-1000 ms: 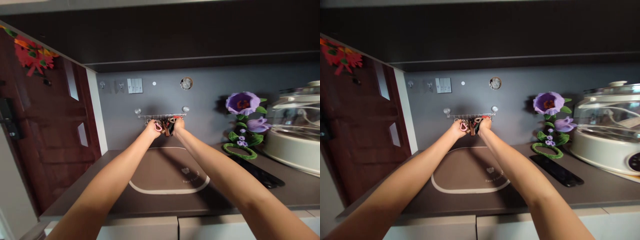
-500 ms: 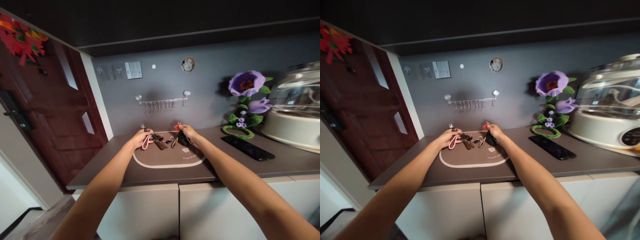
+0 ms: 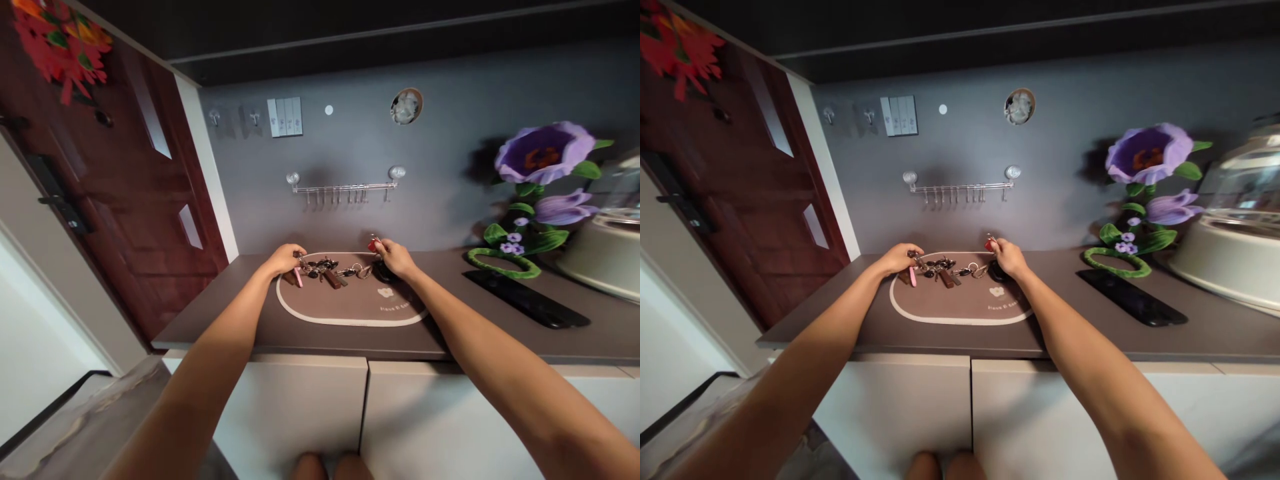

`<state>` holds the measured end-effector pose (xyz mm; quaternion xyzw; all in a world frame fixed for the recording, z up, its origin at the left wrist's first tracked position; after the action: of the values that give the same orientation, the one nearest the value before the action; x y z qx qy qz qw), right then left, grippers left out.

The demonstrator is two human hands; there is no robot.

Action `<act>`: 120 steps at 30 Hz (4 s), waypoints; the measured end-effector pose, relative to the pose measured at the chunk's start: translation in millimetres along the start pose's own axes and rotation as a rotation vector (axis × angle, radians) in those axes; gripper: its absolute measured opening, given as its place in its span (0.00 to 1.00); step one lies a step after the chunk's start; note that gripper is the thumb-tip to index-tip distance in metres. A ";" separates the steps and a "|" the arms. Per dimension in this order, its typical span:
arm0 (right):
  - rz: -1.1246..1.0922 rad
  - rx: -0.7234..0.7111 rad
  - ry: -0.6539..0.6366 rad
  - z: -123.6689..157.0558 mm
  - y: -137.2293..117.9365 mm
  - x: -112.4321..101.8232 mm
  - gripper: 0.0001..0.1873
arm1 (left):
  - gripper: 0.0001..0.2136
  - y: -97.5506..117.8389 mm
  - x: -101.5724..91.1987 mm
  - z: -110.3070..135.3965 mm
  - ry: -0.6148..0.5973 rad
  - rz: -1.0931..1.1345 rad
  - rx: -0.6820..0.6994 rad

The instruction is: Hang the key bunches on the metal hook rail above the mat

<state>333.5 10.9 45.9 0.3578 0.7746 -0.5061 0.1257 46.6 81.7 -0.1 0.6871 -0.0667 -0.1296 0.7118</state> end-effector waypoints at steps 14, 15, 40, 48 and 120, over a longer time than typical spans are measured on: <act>0.117 -0.153 -0.165 1.6 -20.0 25.4 0.20 | 0.14 36.3 -18.8 12.9 0.072 -0.090 0.149; 0.108 -0.137 -0.151 2.0 -20.2 22.6 0.19 | 0.13 38.3 -18.9 13.8 0.071 -0.062 0.163; -1.059 0.333 -0.590 99.3 -73.6 72.8 0.34 | 0.28 3.6 89.1 92.7 -0.513 0.345 0.050; -1.246 0.324 -0.682 103.2 -80.2 77.9 0.34 | 0.30 3.9 85.5 88.9 -0.502 0.335 0.098; -0.032 -0.296 -0.170 11.8 -116.1 132.6 0.09 | 0.08 39.6 -5.0 11.0 0.073 -0.264 0.365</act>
<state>158.0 30.3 47.2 0.2790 0.8328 -0.4170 0.2340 42.4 73.3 40.2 0.8115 0.0271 -0.1826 0.5544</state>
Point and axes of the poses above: each hand's wrist, its own z-axis away from the middle knuckle, its own x-axis out of the palm, y = z × x, the point moved 9 cm from there along -z, towards the middle knuckle, and after that the axes turned 13 degrees about -z, right-handed, at the moved point
